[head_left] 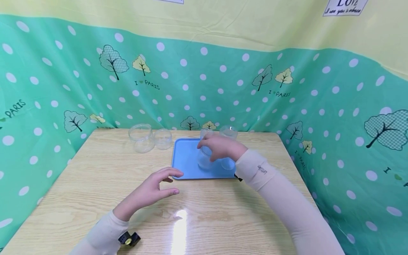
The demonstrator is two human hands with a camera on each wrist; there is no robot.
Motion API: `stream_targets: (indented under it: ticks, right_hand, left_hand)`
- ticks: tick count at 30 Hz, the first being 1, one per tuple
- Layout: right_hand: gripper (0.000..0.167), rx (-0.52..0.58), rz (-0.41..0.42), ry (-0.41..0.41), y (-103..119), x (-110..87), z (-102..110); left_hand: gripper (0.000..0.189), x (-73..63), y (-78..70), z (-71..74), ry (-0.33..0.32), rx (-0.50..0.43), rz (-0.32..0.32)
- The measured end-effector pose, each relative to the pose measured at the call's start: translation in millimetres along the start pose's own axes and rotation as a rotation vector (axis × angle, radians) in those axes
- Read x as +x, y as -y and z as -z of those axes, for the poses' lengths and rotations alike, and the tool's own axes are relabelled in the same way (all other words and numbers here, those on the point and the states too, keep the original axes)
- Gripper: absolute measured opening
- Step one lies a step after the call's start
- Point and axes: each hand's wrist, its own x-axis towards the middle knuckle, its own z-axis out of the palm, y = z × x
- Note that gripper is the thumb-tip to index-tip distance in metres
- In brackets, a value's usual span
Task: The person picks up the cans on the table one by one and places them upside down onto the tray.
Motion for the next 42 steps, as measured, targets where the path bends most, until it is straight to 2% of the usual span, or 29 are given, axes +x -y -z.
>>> stream_targets:
  ticks: [18, 26, 42]
  right_hand:
    - [0.066, -0.039, -0.018, 0.059, -4, 6.4, -11]
    - [0.066, -0.034, -0.015, 0.065, -6, 8.4, -14]
    - [0.067, -0.051, -0.017, 0.073, -4, 11.7, -18]
  left_hand:
    - [0.047, 1.2, -0.6, 0.1, 0.012, 0.002, -0.006]
    - [0.048, 3.1, -1.1, 3.0, 0.016, 0.021, -0.037]
    - [0.046, 11.1, -5.1, 10.7, 0.043, 0.029, -0.040]
